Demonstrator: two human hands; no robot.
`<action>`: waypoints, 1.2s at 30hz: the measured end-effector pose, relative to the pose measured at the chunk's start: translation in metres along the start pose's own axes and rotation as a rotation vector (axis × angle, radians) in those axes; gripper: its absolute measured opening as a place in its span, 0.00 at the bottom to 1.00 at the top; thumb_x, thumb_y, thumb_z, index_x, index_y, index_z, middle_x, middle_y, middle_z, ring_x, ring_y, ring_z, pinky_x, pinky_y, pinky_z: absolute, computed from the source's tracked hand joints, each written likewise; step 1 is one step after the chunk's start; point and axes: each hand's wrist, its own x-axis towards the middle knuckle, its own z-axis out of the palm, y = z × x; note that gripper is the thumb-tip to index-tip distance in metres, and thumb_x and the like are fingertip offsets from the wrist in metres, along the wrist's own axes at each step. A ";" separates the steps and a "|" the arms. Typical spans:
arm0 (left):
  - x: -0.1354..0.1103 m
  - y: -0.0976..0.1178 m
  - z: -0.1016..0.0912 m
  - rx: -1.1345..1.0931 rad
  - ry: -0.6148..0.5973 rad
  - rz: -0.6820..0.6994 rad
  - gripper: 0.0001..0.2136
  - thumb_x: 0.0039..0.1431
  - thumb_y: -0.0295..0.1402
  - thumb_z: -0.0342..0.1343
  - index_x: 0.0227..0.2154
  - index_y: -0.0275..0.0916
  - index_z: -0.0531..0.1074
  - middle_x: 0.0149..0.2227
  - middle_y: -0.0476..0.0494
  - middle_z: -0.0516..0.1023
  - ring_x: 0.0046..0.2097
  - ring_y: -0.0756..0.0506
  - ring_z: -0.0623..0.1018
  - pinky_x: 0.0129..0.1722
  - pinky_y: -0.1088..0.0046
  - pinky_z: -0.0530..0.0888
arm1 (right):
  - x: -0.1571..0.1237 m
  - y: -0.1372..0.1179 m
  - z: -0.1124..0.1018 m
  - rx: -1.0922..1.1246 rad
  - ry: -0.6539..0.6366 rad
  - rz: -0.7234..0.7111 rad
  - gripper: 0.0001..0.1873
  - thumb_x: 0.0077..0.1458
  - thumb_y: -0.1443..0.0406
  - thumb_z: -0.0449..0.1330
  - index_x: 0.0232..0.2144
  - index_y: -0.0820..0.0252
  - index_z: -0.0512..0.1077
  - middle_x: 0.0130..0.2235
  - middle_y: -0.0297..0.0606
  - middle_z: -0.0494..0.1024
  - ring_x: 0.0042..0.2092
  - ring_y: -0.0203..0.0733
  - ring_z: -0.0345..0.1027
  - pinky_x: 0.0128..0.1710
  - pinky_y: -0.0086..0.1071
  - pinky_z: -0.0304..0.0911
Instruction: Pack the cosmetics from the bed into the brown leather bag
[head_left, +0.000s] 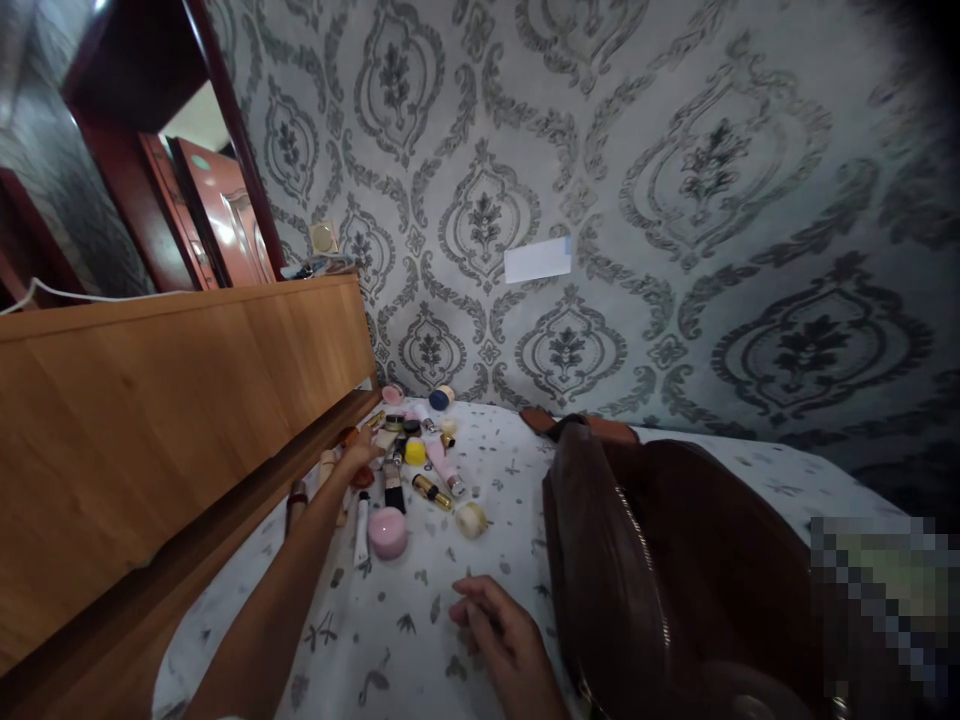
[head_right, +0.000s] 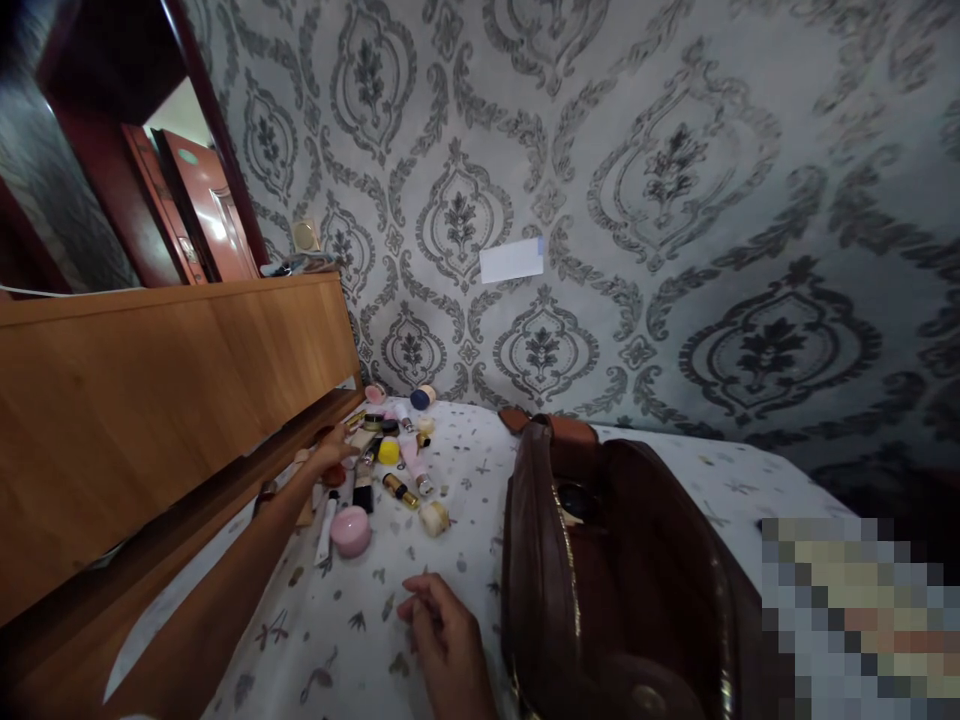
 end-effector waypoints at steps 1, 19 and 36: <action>0.000 0.001 -0.001 0.020 -0.002 -0.006 0.16 0.62 0.37 0.57 0.50 0.35 0.69 0.49 0.39 0.73 0.47 0.43 0.76 0.46 0.59 0.75 | 0.000 -0.002 0.000 0.005 0.000 0.005 0.24 0.48 0.46 0.59 0.35 0.60 0.75 0.30 0.42 0.78 0.31 0.45 0.71 0.30 0.34 0.64; -0.092 -0.066 -0.090 0.346 0.067 -0.203 0.19 0.62 0.40 0.51 0.53 0.36 0.65 0.50 0.31 0.73 0.50 0.37 0.75 0.45 0.67 0.70 | -0.001 -0.012 0.001 -0.004 0.013 0.051 0.24 0.45 0.47 0.60 0.35 0.60 0.75 0.30 0.41 0.78 0.29 0.43 0.69 0.31 0.35 0.64; -0.085 -0.014 -0.064 0.277 0.120 0.000 0.13 0.63 0.33 0.48 0.49 0.41 0.67 0.51 0.36 0.71 0.54 0.37 0.69 0.51 0.63 0.66 | 0.043 -0.023 0.033 -0.383 0.044 -0.281 0.16 0.49 0.68 0.53 0.41 0.58 0.74 0.43 0.43 0.77 0.48 0.50 0.70 0.50 0.42 0.65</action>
